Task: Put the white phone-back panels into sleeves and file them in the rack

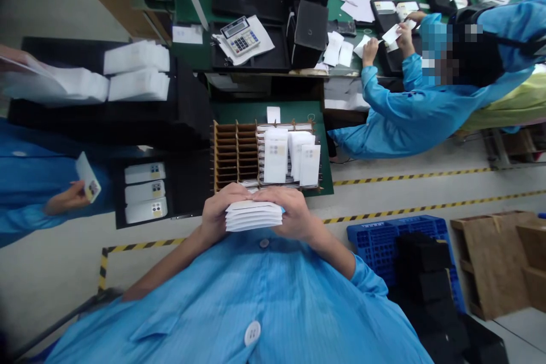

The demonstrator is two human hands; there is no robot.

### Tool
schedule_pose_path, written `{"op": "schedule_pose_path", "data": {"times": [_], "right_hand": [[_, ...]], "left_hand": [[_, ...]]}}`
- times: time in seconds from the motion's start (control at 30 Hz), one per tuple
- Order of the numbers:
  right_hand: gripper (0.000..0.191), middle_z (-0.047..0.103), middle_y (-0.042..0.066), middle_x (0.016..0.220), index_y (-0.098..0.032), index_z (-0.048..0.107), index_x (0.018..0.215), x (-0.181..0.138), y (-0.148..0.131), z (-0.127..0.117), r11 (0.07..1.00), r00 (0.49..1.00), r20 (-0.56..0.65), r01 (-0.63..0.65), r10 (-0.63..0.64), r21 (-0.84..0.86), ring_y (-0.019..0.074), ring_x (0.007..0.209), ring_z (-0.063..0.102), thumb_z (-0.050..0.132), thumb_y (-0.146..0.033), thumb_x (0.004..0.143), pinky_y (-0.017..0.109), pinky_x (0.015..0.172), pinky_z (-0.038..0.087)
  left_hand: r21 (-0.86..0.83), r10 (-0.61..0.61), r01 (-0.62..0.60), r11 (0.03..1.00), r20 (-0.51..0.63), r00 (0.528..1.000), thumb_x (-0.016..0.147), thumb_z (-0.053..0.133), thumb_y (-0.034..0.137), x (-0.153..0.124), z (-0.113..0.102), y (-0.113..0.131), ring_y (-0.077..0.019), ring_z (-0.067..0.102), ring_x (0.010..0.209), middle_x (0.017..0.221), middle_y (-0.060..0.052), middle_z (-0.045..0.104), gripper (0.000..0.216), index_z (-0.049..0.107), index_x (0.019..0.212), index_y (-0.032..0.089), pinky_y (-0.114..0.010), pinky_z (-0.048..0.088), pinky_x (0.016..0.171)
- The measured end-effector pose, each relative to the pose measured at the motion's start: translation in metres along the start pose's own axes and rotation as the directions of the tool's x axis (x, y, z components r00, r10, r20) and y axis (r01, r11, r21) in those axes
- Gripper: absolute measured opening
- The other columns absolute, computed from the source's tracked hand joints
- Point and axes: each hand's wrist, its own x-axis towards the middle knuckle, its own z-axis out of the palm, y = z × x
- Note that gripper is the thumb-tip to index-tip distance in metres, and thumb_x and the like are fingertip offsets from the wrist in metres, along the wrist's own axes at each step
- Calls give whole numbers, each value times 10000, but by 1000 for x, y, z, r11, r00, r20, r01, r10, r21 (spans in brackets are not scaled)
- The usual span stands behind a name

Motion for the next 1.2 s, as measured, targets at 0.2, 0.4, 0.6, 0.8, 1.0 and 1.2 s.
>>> {"op": "schedule_pose_path", "data": {"times": [0.2,0.4,0.6,0.8,1.0,1.2], "right_hand": [[364,816,43,1151,-393,745,1303,2,5,-3,992,1000,-6,1,0,126,318,1033,815,778,-367,941,471,934,697],[338,828,48,1158,-373,754,1260,2,12,-4,983,999,-29,-25,31,179,311,1033,815,805,-357,926,451,906,697],[255,843,86,1048,-241,771,1103,-5,24,-4,990,994,-15,-110,112,83,298,945,821,804,-392,900,421,847,687],[353,829,77,1094,-233,760,1207,11,68,3,929,959,157,-173,234,-327,273,964,791,776,-246,855,359,875,614],[325,817,96,1086,-188,752,1209,58,126,23,879,932,208,-181,296,-441,267,966,758,782,-297,904,343,885,560],[349,808,115,1082,-152,744,1215,58,153,21,883,925,224,-189,307,-430,276,960,749,764,-338,921,358,876,555]], "left_hand": [[43,39,-40,998,19,999,1018,677,299,7,-1,3,-230,731,925,994,-94,773,192,733,1191,237,-412,616,813],[84,43,-45,995,31,999,1000,693,311,13,-5,9,-221,740,918,1006,-98,774,232,728,1210,219,-383,622,817],[124,-33,15,992,149,988,977,701,235,9,-15,7,-216,734,958,1052,-100,774,256,736,1230,225,-356,605,848],[318,-286,195,928,271,919,977,596,204,6,-30,-38,-214,709,917,971,-73,769,177,771,1001,213,-342,567,855],[508,-472,283,814,293,831,914,651,196,20,-62,-105,-219,654,839,913,-76,734,152,791,972,183,-322,497,782],[576,-511,274,770,298,806,917,643,162,7,-61,-135,-229,646,878,910,-82,741,178,804,990,184,-326,468,822]]}}
